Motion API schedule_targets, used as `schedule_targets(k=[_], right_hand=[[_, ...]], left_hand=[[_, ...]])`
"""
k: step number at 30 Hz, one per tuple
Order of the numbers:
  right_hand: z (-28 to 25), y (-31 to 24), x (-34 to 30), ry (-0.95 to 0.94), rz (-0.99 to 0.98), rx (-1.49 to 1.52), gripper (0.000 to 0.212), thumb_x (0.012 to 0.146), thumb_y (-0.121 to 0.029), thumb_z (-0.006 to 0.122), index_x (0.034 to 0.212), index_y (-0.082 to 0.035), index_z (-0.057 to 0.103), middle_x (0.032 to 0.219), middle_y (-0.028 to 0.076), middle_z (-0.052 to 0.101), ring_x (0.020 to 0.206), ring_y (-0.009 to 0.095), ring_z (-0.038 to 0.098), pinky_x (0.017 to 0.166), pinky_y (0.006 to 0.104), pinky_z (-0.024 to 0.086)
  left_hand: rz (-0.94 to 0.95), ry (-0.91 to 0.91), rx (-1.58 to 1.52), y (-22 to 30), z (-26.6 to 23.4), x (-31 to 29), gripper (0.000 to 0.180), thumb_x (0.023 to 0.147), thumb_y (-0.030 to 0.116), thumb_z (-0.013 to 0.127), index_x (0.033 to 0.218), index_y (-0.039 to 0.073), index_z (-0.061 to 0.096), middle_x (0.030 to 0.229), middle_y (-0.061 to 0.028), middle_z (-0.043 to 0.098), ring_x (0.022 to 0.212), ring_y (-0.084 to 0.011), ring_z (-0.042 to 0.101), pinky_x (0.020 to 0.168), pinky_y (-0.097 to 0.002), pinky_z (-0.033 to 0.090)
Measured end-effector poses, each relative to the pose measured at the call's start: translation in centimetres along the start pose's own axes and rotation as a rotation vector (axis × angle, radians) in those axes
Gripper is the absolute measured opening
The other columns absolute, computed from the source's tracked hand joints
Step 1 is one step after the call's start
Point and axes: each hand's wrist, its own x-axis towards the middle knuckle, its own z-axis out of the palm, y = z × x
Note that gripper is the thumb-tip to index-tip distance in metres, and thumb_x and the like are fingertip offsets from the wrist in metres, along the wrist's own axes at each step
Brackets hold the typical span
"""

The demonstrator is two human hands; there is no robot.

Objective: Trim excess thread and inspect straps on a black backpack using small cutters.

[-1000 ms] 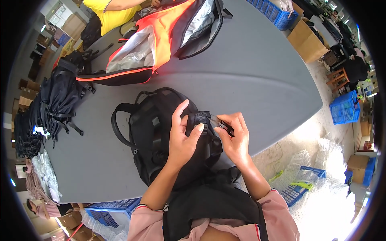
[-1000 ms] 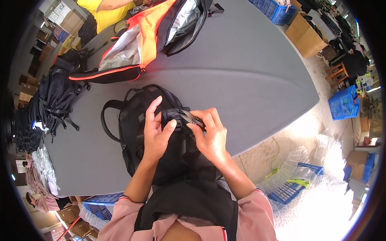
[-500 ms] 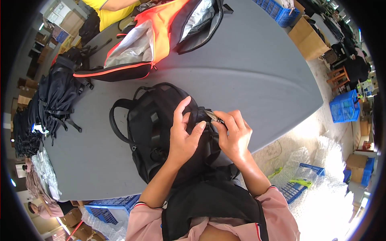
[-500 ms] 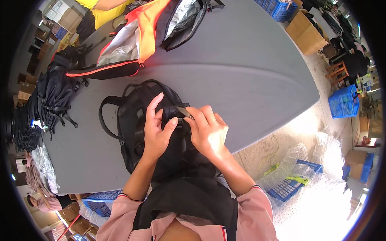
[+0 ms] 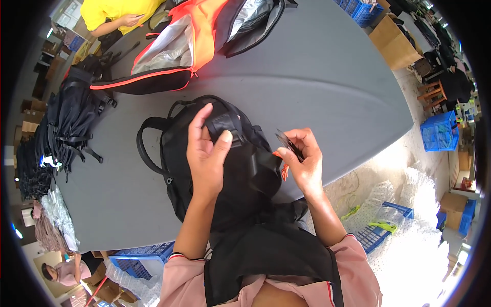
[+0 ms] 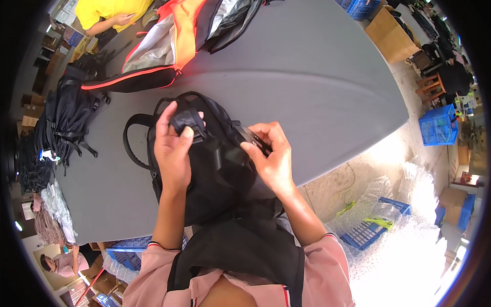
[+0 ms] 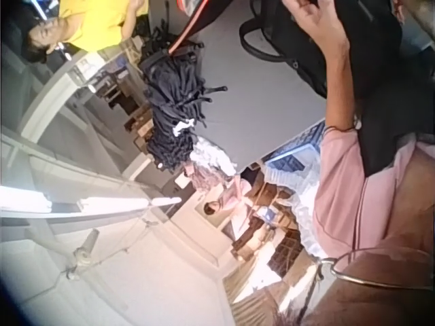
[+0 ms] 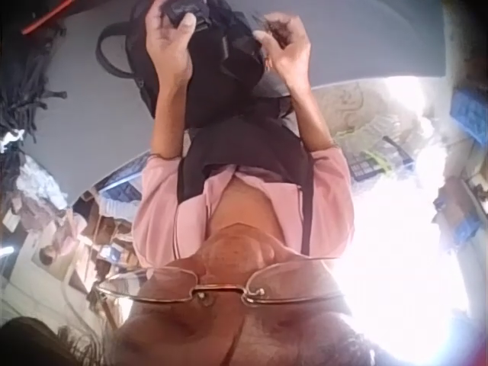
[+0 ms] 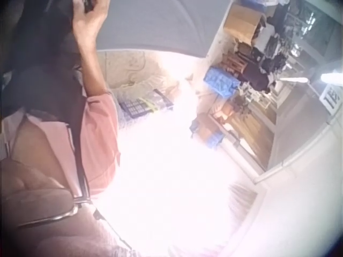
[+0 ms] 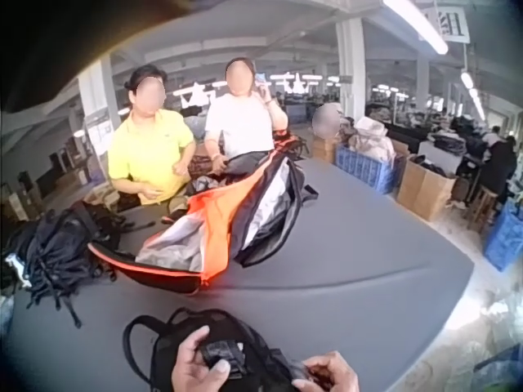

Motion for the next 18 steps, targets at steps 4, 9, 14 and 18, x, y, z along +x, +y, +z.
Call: schedule_targets(k=[4, 9, 14, 18], right_hand=[[-0.8, 1.3, -1.8, -0.128, 0.231, -0.022, 0.018, 0.08, 0.002, 0.064, 0.096, -0.002, 0.057, 0.075, -0.003, 0.052, 0.073, 0.004, 0.051, 0.064, 0.0197, 0.041], [-0.4, 1.4, -4.2, -0.064, 0.244, -0.021, 0.019, 0.082, -0.004, 0.064, 0.099, -0.003, 0.055, 0.073, -0.002, 0.056, 0.065, 0.002, 0.047, 0.055, 0.0199, 0.039], [0.1, 1.7, -6.2, -0.246, -0.312, -0.582, 0.038, 0.07, -0.001, 0.069, 0.104, -0.005, 0.053, 0.087, 0.006, 0.061, 0.066, 0.019, 0.062, 0.052, 0.0314, 0.047], [-1.4, 3.8, -6.9, -0.277, -0.218, -0.58, 0.025, 0.064, 0.003, 0.067, 0.087, -0.002, 0.058, 0.088, 0.007, 0.06, 0.066, 0.025, 0.061, 0.054, 0.0334, 0.049]], left_hand=[[-0.008, 0.059, -0.041, 0.6, -0.8, 0.7, 0.046, 0.089, 0.002, 0.052, 0.131, -0.001, 0.036, 0.112, -0.0185, 0.058, 0.103, -0.0225, 0.058, 0.093, -0.0346, 0.044], [0.036, 0.112, -0.035, 0.8, -0.9, 1.2, 0.044, 0.09, 0.003, 0.051, 0.13, -0.003, 0.036, 0.113, -0.0182, 0.058, 0.105, -0.0234, 0.057, 0.094, -0.0352, 0.043], [0.069, 0.126, -0.122, 1.4, -0.8, 1.9, 0.044, 0.09, 0.003, 0.054, 0.13, -0.001, 0.036, 0.114, -0.0178, 0.057, 0.105, -0.0212, 0.056, 0.096, -0.0341, 0.042], [0.211, 0.178, -0.107, 2.2, -1.4, 2.1, 0.043, 0.09, 0.003, 0.053, 0.129, 0.0, 0.036, 0.114, -0.0208, 0.056, 0.102, -0.0247, 0.057, 0.094, -0.0356, 0.043]])
